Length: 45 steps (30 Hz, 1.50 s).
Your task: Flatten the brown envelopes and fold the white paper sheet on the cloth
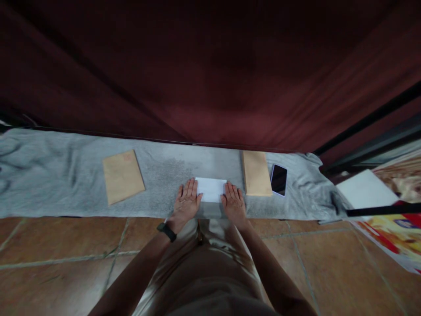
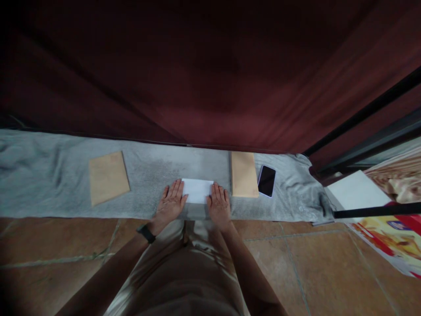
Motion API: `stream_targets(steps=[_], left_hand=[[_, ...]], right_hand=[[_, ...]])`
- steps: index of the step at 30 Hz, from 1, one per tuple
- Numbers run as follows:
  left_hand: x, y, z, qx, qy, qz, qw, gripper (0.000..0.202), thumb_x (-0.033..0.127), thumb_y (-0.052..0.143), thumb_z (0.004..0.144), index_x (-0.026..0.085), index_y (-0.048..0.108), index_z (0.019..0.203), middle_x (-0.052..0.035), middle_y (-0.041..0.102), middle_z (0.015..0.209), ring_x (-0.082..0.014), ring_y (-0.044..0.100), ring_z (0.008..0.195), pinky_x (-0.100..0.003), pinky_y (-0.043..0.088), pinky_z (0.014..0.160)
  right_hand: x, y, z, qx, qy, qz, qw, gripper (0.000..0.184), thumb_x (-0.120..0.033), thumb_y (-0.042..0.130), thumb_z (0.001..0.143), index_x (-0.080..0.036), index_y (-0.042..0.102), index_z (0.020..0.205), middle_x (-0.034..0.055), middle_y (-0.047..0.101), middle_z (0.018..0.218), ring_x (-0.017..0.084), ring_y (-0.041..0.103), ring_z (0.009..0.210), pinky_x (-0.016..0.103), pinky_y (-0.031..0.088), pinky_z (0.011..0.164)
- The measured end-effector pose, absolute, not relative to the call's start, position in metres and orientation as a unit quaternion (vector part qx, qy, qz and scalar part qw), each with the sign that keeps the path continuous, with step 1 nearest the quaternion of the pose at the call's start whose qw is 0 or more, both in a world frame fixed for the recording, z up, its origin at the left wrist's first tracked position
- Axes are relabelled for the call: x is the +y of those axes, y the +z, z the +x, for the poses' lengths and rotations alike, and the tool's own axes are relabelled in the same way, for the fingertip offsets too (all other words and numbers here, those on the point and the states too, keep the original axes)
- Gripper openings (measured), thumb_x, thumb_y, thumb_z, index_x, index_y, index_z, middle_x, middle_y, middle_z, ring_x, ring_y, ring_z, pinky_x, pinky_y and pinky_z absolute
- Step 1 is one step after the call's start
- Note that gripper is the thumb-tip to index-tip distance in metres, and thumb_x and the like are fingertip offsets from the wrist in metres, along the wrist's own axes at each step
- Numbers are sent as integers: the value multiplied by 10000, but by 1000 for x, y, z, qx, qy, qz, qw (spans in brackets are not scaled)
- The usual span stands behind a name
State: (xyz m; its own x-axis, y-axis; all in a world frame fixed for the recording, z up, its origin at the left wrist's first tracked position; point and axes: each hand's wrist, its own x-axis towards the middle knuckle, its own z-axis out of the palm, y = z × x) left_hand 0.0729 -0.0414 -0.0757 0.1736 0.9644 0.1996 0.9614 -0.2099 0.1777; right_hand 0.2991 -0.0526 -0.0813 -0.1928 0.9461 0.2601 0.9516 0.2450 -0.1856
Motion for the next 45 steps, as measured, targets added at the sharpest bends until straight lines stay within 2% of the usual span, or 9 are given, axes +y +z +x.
stream_targets(steps=[5, 13, 17, 20, 23, 25, 36, 41, 45], left_hand=[[-45, -77, 70, 648, 164, 743, -10, 618, 389, 314, 1059, 118, 339, 1614, -179, 432, 1615, -303, 344, 1543, -548, 281, 1256], [-45, -73, 75, 675, 180, 716, 19, 552, 399, 397, 1030, 126, 502, 1499, -182, 518, 1557, -321, 463, 1465, -505, 401, 1190], [-43, -70, 84, 689, 211, 693, 23, 554, 377, 421, 1016, 114, 479, 1500, -201, 537, 1529, -338, 511, 1414, -509, 482, 1109], [-44, -67, 99, 659, 219, 720, 8, 563, 339, 375, 1039, 109, 410, 1552, -193, 463, 1596, -317, 435, 1484, -499, 431, 1169], [-48, -64, 119, 591, 188, 784, 18, 560, 316, 337, 1057, 142, 383, 1587, -132, 399, 1652, -281, 303, 1563, -499, 315, 1256], [-50, -64, 132, 566, 161, 808, 32, 553, 312, 330, 1060, 159, 398, 1587, -102, 397, 1656, -271, 281, 1572, -503, 275, 1275], [-43, -67, 113, 663, 167, 729, 30, 599, 320, 369, 1046, 6, 404, 1555, -248, 386, 1623, -335, 350, 1536, -519, 273, 1257], [-42, -62, 97, 683, 181, 704, 73, 571, 315, 435, 1015, 44, 467, 1517, -235, 486, 1567, -369, 452, 1460, -533, 371, 1187], [-34, -57, 91, 701, 219, 664, 142, 606, 322, 558, 952, 64, 480, 1495, -229, 608, 1427, -355, 554, 1343, -499, 433, 1133]], right_hand=[[-55, -79, 300, -764, -9, -624, 162, 535, -289, 336, 1089, -129, 385, 1597, 117, 443, 1622, 281, 398, 1494, 504, 298, 1227], [-54, -74, 297, -759, 3, -633, 152, 522, -289, 357, 1090, -131, 404, 1586, 105, 433, 1630, 288, 400, 1490, 501, 283, 1227], [-54, -75, 297, -757, 4, -635, 156, 518, -298, 355, 1095, -129, 410, 1582, 106, 438, 1627, 288, 407, 1487, 497, 274, 1232], [-54, -75, 298, -759, 2, -632, 157, 519, -305, 355, 1098, -127, 410, 1581, 108, 438, 1627, 289, 415, 1481, 495, 268, 1235], [-54, -76, 298, -759, 1, -632, 160, 519, -302, 366, 1094, -132, 409, 1582, 114, 436, 1628, 284, 416, 1481, 493, 271, 1233], [-54, -77, 298, -758, 1, -632, 163, 518, -305, 378, 1091, -131, 420, 1577, 118, 446, 1621, 286, 419, 1479, 494, 270, 1233], [-53, -79, 299, -756, 10, -629, 178, 529, -329, 369, 1095, -131, 410, 1583, 101, 448, 1621, 295, 415, 1485, 497, 250, 1245], [-53, -77, 298, -756, 17, -629, 180, 533, -318, 378, 1091, -129, 399, 1588, 109, 435, 1628, 299, 414, 1485, 509, 258, 1241], [-54, -77, 298, -754, 24, -629, 184, 530, -313, 372, 1090, -130, 401, 1586, 107, 432, 1629, 307, 426, 1477, 523, 260, 1241]])
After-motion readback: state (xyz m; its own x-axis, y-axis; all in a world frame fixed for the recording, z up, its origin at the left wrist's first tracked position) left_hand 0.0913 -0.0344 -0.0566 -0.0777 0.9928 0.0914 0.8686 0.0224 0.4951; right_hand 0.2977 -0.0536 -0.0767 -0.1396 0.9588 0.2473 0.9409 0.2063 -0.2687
